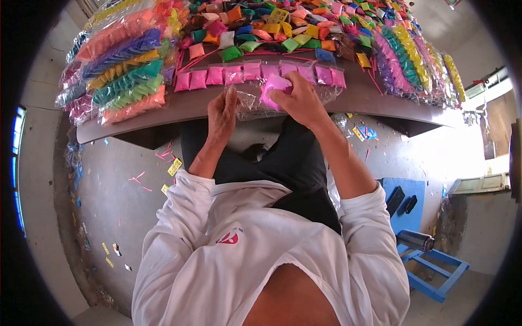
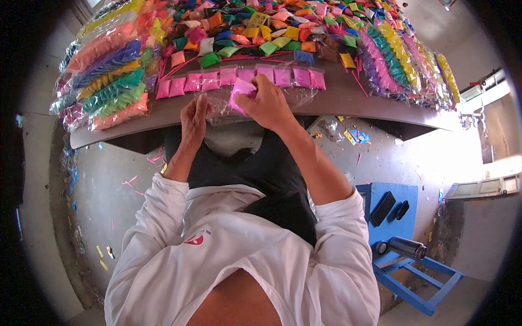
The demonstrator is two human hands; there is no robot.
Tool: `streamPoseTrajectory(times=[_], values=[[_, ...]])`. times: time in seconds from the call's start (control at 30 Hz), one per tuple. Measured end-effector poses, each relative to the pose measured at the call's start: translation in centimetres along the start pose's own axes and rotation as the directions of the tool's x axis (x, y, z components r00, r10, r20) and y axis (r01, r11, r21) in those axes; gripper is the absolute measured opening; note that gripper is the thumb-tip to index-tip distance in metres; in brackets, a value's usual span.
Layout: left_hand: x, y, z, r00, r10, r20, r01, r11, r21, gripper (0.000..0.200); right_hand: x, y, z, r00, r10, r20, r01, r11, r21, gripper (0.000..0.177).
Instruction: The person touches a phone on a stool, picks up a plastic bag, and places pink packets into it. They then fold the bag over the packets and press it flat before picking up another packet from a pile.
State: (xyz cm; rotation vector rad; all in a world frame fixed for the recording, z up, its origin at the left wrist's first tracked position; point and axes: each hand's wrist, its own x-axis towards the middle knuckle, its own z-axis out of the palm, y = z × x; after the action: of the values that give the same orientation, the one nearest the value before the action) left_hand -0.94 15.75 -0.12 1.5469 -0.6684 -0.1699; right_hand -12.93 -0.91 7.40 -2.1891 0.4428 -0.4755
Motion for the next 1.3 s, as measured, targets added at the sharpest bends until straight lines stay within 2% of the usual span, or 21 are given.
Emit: streamPoseTrajectory(times=[0.1,0.2,0.3,0.4,0.5,0.6,0.73,0.8,1.0,1.1,1.23,1.3], values=[[0.1,-0.2,0.1,1.0,-0.008,-0.001,0.008,0.999,0.044,0.046,0.9,0.5,0.1,0.987,0.077,0.14,-0.066,0.994,-0.085,0.055],[0.1,0.2,0.4,1.0,-0.026,-0.008,0.026,0.999,0.041,0.046,2.0,2.4,1.9,0.985,0.058,0.165,-0.058,0.998,-0.002,0.058],[0.2,0.2,0.5,1.0,-0.022,-0.007,0.022,0.999,0.046,0.045,2.2,1.8,2.3,0.998,0.044,0.054,-0.041,0.998,-0.054,0.058],[0.6,0.0,0.6,1.0,-0.022,0.002,0.022,0.997,0.07,0.041,2.1,1.6,3.3,0.993,-0.065,-0.098,0.052,0.989,-0.137,0.055],[0.9,0.2,0.5,1.0,-0.003,0.005,0.003,0.994,0.106,0.039,1.1,0.5,3.5,0.992,-0.068,-0.109,0.049,0.984,-0.169,0.052],[1.2,-0.1,0.5,1.0,0.029,-0.004,-0.028,0.994,0.107,0.039,0.2,-0.3,3.1,0.999,-0.043,-0.032,0.037,0.983,-0.181,0.05],[1.6,-1.0,1.6,0.998,0.051,-0.042,-0.05,0.998,0.029,0.04,0.0,0.2,3.4,0.994,-0.1,-0.044,0.092,0.985,-0.146,0.044],[1.7,-1.2,1.9,0.999,0.035,-0.037,-0.033,0.998,0.049,0.04,0.0,0.2,3.4,0.991,-0.127,-0.029,0.123,0.987,-0.106,0.041],[2.2,-1.2,1.7,1.0,-0.008,0.006,0.008,0.997,0.08,0.041,0.9,1.5,4.1,0.963,-0.222,0.154,0.24,0.965,-0.111,0.039],[2.4,-0.9,1.8,1.0,-0.001,-0.015,0.003,0.988,0.155,0.041,1.7,1.9,4.4,0.963,-0.188,0.195,0.177,0.981,0.074,0.038],[2.8,-1.8,1.4,0.996,0.091,-0.009,-0.084,0.953,0.292,0.039,3.5,2.9,5.0,0.962,-0.16,0.22,0.183,0.979,-0.088,0.036],[2.9,-1.8,1.3,1.0,0.015,-0.006,-0.014,0.986,0.169,0.037,4.0,2.7,5.3,0.962,-0.209,0.173,0.238,0.957,-0.166,0.035]])
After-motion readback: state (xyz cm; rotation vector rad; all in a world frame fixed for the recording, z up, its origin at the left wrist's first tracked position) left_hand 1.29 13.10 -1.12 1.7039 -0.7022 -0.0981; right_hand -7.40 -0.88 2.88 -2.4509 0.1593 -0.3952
